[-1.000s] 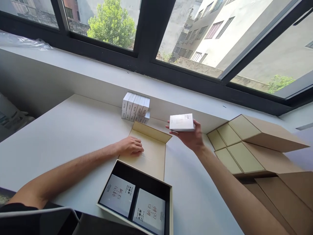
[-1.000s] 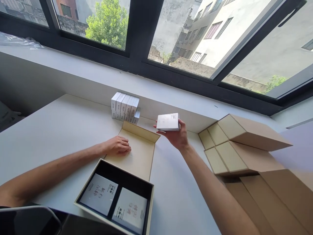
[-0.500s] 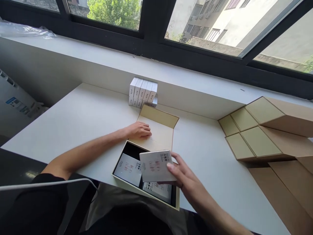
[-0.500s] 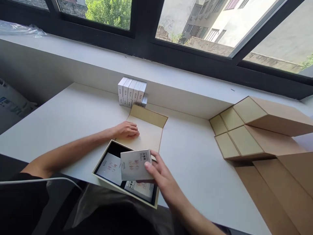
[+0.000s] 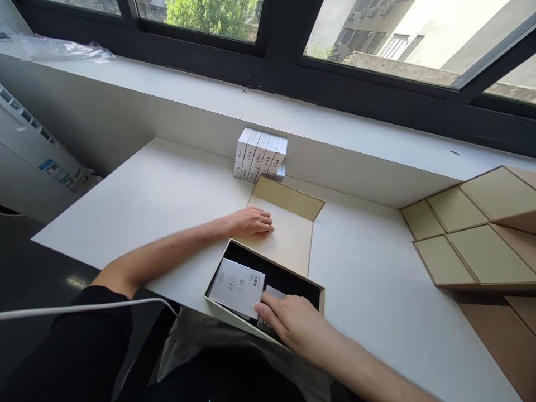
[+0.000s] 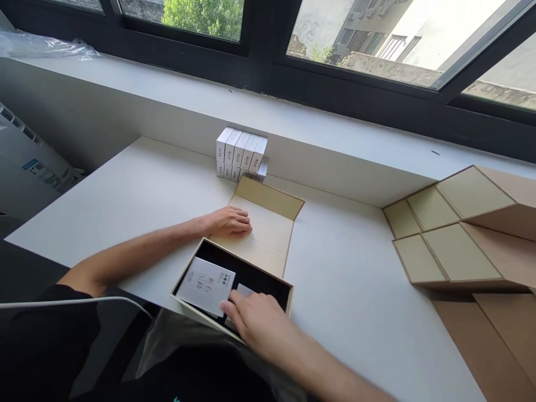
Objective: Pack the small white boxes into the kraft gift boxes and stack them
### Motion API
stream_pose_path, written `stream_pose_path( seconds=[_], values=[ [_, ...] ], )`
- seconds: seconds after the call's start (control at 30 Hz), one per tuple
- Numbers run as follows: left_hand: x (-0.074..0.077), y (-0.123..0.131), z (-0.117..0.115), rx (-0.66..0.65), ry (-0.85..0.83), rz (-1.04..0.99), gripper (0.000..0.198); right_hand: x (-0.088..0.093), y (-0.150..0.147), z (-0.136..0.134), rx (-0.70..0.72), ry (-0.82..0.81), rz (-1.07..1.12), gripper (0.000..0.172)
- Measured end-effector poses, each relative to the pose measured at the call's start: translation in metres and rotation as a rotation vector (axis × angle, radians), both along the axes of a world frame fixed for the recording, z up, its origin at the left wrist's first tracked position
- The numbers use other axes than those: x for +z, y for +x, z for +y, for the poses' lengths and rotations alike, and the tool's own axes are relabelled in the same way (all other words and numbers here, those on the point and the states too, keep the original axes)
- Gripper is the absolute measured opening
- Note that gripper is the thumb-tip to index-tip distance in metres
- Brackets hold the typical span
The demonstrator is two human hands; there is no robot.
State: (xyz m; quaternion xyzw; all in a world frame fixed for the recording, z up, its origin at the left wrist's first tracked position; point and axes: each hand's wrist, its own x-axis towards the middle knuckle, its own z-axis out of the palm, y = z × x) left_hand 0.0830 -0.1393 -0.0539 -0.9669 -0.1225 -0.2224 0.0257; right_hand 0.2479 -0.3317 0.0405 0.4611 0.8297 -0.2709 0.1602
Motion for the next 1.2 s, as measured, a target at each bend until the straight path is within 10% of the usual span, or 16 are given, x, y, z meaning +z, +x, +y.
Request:
stream_pose_path(
  seconds=[0.17, 0.3, 0.5, 0.7, 0.97, 1.2],
  values=[
    [-0.002, -0.002, 0.002, 0.006, 0.012, -0.016, 0.028, 0.009, -0.014, 0.007, 0.156, -0.020, 0.071, 0.050],
    [-0.002, -0.001, 0.001, 0.013, 0.001, -0.014, 0.030, 0.040, 0.007, 0.034, -0.026, 0.008, 0.339, 0.058],
    [0.001, 0.003, -0.002, -0.015, -0.004, -0.058, 0.027, 0.063, 0.058, 0.164, -0.626, 0.573, 0.676, 0.044],
    [-0.001, 0.006, -0.002, 0.001, -0.018, -0.040, 0.029, 0.026, 0.049, 0.269, -0.629, 0.366, 0.564, 0.050],
    [-0.002, 0.006, 0.002, -0.012, -0.054, -0.027, 0.030, -0.010, 0.044, 0.306, -0.714, 0.296, 0.474, 0.037],
    [-0.002, 0.008, 0.001, -0.008, -0.033, -0.048, 0.031, -0.003, 0.094, 0.284, -0.768, 0.442, 0.643, 0.044]
  ],
)
